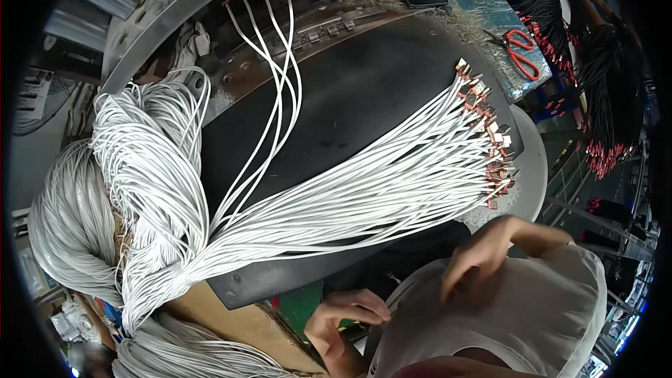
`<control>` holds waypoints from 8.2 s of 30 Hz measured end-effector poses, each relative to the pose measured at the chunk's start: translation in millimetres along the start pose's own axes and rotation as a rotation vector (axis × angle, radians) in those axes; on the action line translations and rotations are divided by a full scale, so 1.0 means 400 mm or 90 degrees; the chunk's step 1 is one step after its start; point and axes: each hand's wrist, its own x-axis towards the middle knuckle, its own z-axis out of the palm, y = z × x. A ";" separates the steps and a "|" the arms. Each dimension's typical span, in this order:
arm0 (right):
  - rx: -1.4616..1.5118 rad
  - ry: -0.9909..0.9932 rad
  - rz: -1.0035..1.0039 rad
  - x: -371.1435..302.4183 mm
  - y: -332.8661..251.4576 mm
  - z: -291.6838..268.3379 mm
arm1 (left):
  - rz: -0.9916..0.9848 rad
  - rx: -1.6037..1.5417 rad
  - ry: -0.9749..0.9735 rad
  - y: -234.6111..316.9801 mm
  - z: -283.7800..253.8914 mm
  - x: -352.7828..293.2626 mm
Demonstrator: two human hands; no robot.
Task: Manually inserting terminal ends of wire bundles into a processing machine.
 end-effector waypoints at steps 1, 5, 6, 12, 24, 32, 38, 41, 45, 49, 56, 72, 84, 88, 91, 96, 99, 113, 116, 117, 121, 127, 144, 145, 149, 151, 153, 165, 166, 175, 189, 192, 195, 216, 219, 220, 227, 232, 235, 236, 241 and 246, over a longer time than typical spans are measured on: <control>0.010 0.017 0.008 -0.002 0.081 0.035 | -0.089 0.054 0.175 -0.034 0.012 -0.070; 0.333 0.995 -0.217 0.057 0.334 0.058 | -0.100 -0.057 0.605 -0.102 -0.007 -0.154; 0.377 1.106 -0.432 0.086 0.370 0.017 | -0.088 0.012 0.687 -0.131 -0.033 -0.174; 0.378 1.119 -0.548 0.119 0.362 -0.004 | -0.043 0.058 0.894 -0.133 -0.038 -0.101; 0.532 1.014 -0.572 0.140 0.270 -0.012 | -0.094 0.128 0.965 -0.121 -0.039 -0.081; 0.104 0.453 -0.171 0.127 0.003 0.050 | -0.426 0.441 0.048 0.218 0.027 0.198; -0.990 0.354 -0.064 0.128 -0.350 -0.045 | -0.044 1.160 0.053 0.206 -0.090 0.480; -1.171 0.502 0.136 0.081 -0.366 -0.103 | -0.139 1.239 0.004 0.259 -0.206 0.481; -1.057 0.550 0.244 -0.061 -0.333 -0.104 | -0.160 1.275 -0.051 0.303 -0.202 0.457; -1.018 0.526 0.318 -0.179 -0.368 -0.089 | -0.228 1.145 -0.138 0.335 -0.098 0.433; -0.707 0.383 0.280 -0.274 -0.464 -0.254 | -0.166 1.194 -0.200 0.333 -0.082 0.406; -0.862 0.472 0.321 -0.241 -0.559 -0.222 | 0.021 1.144 0.167 0.219 -0.118 0.376; -0.693 0.539 0.606 -0.127 -0.567 -0.250 | -0.050 0.749 0.337 0.233 -0.139 0.368; -0.516 0.573 0.182 -0.186 -0.511 -0.257 | -0.120 0.438 0.363 0.264 -0.171 0.383; -0.387 0.656 0.115 -0.188 -0.487 -0.244 | -0.198 0.254 0.285 0.323 -0.227 0.412; -0.469 0.667 0.022 -0.311 -0.478 -0.215 | -0.377 0.195 -0.084 0.303 -0.147 0.567; -0.436 0.699 -0.064 -0.357 -0.484 -0.270 | -0.425 0.240 -0.090 0.192 0.011 0.667; -1.020 0.892 0.365 -0.058 -0.440 -0.491 | -0.323 0.169 0.237 0.156 -0.108 0.576; -1.054 0.930 0.373 -0.009 -0.410 -0.479 | -0.316 0.130 0.277 0.156 -0.101 0.562; -1.026 0.945 0.335 -0.002 -0.413 -0.460 | -0.313 0.129 0.285 0.157 -0.102 0.561; -0.804 0.901 0.221 -0.073 -0.415 -0.394 | -0.314 0.164 0.341 0.128 -0.100 0.572; -0.245 0.910 -0.015 -0.066 -0.409 -0.355 | -0.253 0.328 0.384 0.092 -0.093 0.574; -0.217 0.908 -0.097 -0.047 -0.389 -0.357 | -0.295 0.299 0.406 0.113 -0.095 0.575; -0.206 0.894 -0.105 -0.046 -0.386 -0.357 | -0.289 0.300 0.406 0.112 -0.098 0.576; -0.191 0.854 -0.096 -0.030 -0.393 -0.343 | -0.240 0.244 0.407 0.104 -0.108 0.572; -0.191 0.839 -0.087 -0.031 -0.399 -0.345 | -0.253 0.263 0.426 0.107 -0.108 0.572; -0.228 0.827 -0.066 -0.049 -0.401 -0.342 | -0.266 0.269 0.430 0.104 -0.104 0.573; -0.236 0.808 -0.085 -0.044 -0.407 -0.338 | -0.218 0.269 0.435 0.111 -0.108 0.572; -0.217 0.810 -0.081 -0.046 -0.409 -0.335 | -0.259 0.268 0.413 0.122 -0.111 0.570; -0.238 0.846 -0.108 -0.053 -0.408 -0.341 | -0.376 0.245 0.351 0.141 -0.117 0.572; -0.877 0.826 0.026 -0.112 -0.427 -0.448 | -0.296 0.785 0.348 0.191 -0.103 0.573; -1.051 0.892 0.024 -0.111 -0.443 -0.535 | 0.132 1.195 0.185 0.180 -0.140 0.581; -0.979 1.028 0.189 -0.079 -0.536 -0.644 | 0.263 1.404 0.190 0.169 -0.228 0.660; -1.030 1.054 0.167 -0.170 -0.449 -0.534 | 0.328 1.176 0.057 0.362 -0.105 0.442; -1.065 1.002 0.226 -0.156 -0.424 -0.505 | 0.136 1.202 0.417 0.590 -0.281 0.342; -0.982 0.949 0.124 -0.115 -0.462 -0.503 | 0.032 1.282 0.497 0.650 -0.313 0.360; -0.678 0.713 0.184 -0.232 -0.556 -0.340 | 0.105 1.656 0.448 0.554 -0.237 0.364; -1.141 0.733 0.231 -0.248 -0.396 -0.388 | 0.132 1.200 0.021 0.150 -0.001 0.511; -0.912 0.792 0.335 -0.170 -0.453 -0.352 | 0.086 1.212 0.037 0.054 0.007 0.557; -0.795 0.809 0.377 -0.145 -0.466 -0.352 | 0.028 1.225 0.040 0.046 -0.001 0.570; -0.512 0.730 0.155 -0.142 -0.484 -0.475 | -0.047 1.209 0.076 0.069 -0.004 0.611; -0.690 0.969 0.104 -0.056 -0.594 -0.657 | 0.197 1.266 0.168 0.121 -0.188 0.690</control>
